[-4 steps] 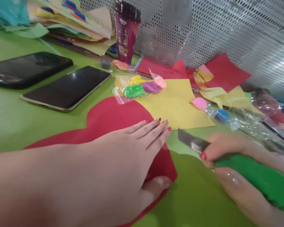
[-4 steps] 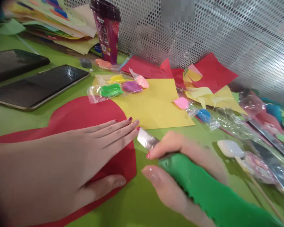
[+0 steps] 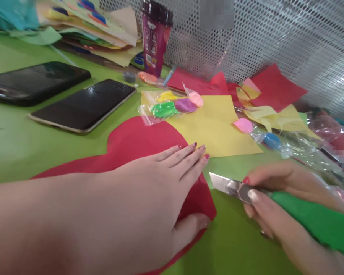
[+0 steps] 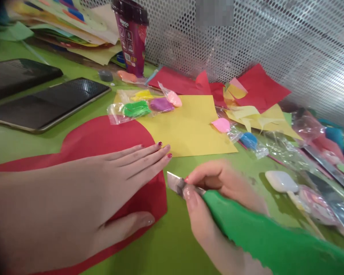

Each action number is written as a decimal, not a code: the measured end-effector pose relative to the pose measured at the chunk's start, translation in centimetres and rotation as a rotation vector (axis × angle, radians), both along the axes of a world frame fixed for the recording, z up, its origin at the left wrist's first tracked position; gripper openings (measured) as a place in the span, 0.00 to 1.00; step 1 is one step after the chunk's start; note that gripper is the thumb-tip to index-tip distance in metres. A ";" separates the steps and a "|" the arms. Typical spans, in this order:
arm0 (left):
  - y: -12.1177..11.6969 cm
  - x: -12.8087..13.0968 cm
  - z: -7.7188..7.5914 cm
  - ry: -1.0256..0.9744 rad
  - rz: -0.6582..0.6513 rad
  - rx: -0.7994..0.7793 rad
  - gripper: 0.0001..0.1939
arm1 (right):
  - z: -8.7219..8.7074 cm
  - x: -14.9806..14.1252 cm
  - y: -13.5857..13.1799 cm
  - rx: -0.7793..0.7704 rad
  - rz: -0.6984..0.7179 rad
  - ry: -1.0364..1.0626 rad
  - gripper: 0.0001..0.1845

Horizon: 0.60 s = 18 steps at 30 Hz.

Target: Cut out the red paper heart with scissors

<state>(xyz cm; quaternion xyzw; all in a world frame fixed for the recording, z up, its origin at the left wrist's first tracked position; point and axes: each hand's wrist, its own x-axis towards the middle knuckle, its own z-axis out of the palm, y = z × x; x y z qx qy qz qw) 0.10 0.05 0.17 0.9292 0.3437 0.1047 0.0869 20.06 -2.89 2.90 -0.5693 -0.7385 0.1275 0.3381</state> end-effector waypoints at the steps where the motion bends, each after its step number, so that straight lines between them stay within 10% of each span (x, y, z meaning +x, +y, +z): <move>1: 0.0 0.0 0.0 -0.002 0.001 -0.014 0.34 | -0.2 -0.1 -0.2 0.005 0.032 -0.004 0.04; 18: -0.1 0.2 0.1 0.026 0.012 -0.041 0.35 | -0.7 -1.2 -1.4 0.043 0.035 0.049 0.07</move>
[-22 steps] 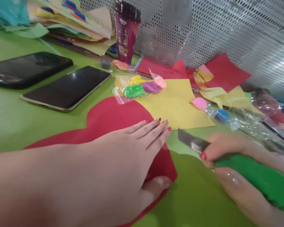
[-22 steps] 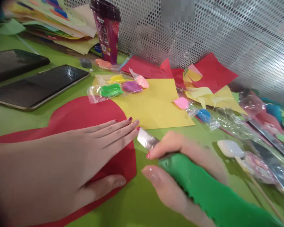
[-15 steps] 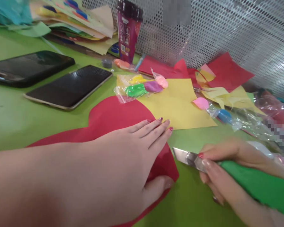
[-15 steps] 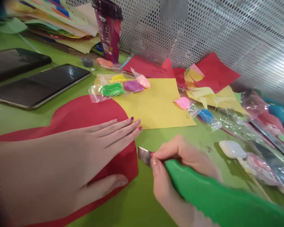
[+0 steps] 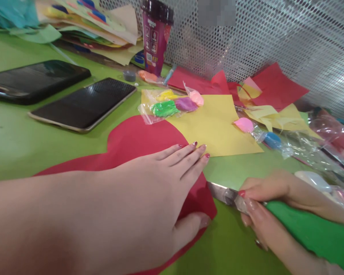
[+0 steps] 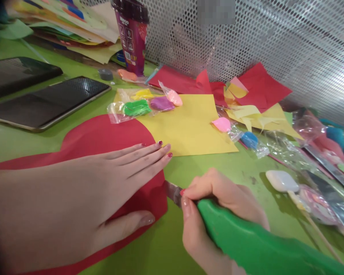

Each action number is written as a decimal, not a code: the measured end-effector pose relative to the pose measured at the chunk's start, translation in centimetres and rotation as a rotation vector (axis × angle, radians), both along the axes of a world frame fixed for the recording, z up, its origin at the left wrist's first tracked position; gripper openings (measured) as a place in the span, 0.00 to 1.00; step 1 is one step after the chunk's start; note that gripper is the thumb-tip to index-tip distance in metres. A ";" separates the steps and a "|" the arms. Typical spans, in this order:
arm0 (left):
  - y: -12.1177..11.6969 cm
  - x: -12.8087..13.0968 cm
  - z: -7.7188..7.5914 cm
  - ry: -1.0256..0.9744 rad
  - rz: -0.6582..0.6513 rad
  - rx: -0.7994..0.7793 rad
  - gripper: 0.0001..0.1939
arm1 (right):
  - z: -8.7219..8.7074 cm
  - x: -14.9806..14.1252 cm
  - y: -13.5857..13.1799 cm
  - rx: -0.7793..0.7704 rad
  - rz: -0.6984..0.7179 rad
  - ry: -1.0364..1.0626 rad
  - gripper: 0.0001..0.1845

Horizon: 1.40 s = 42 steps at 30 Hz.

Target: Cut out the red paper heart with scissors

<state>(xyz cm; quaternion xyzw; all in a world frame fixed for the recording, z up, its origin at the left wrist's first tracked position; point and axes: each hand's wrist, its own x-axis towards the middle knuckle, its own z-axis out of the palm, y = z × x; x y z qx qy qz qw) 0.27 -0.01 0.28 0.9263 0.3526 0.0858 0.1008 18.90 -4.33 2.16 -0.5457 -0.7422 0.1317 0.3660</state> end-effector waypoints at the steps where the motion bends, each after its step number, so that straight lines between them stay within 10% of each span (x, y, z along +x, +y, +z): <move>1: 0.0 0.0 0.0 0.002 -0.001 0.000 0.35 | 0.0 0.0 0.0 0.001 0.001 -0.018 0.07; 42: -0.5 0.1 -0.1 -0.008 0.017 0.037 0.35 | 0.2 0.8 0.3 0.022 0.029 -0.085 0.05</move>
